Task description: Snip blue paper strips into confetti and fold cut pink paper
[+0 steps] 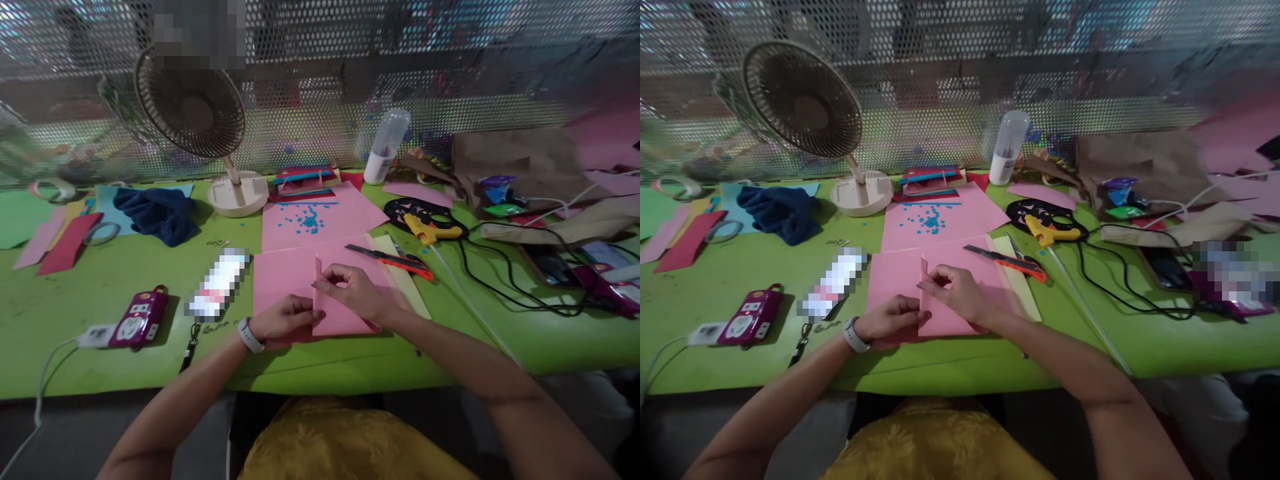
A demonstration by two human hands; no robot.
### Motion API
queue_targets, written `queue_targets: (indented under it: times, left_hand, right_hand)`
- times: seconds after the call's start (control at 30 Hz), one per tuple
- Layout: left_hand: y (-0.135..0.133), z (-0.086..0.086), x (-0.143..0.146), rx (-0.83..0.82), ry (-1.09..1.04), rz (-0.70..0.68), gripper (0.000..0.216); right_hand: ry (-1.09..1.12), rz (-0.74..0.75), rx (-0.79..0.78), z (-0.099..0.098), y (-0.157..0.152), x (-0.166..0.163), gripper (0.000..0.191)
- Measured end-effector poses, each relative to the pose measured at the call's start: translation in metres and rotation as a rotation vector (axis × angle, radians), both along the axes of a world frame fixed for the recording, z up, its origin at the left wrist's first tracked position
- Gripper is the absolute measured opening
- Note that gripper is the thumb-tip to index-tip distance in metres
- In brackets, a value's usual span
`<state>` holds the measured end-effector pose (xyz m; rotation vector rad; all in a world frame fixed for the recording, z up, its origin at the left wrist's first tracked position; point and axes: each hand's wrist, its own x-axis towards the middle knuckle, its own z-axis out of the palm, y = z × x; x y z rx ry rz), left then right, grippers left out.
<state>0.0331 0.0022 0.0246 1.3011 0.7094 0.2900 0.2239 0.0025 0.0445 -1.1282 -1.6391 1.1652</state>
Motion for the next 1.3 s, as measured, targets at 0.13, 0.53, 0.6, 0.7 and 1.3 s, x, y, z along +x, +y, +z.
queue_targets:
  times: [0.13,0.53,0.6,0.7,1.3]
  left_hand:
    - [0.0004,0.0015,0.0006,0.017,0.024,0.004,0.039]
    - [0.0005,0.0005,0.0,0.016,0.049,0.02,0.041]
    - [0.0007,0.0005,0.0003,0.039,0.052,0.024,0.041]
    - [0.0009,0.0012,0.0011,0.059,0.058,0.037,0.041]
    - [-0.0028,-0.0037,0.0032,-0.156,-0.033,0.048,0.034]
  right_hand:
    - [0.01,0.005,-0.015,-0.0008,0.0009,-0.0001,0.022]
    - [0.033,0.001,-0.033,-0.0002,0.0008,-0.0003,0.026]
    - [0.038,-0.006,-0.037,0.0003,0.0005,-0.0006,0.028]
    - [0.055,-0.006,-0.041,0.0007,0.0003,-0.0006,0.029]
    - [0.102,-0.03,-0.051,0.001,0.0001,-0.0007,0.03]
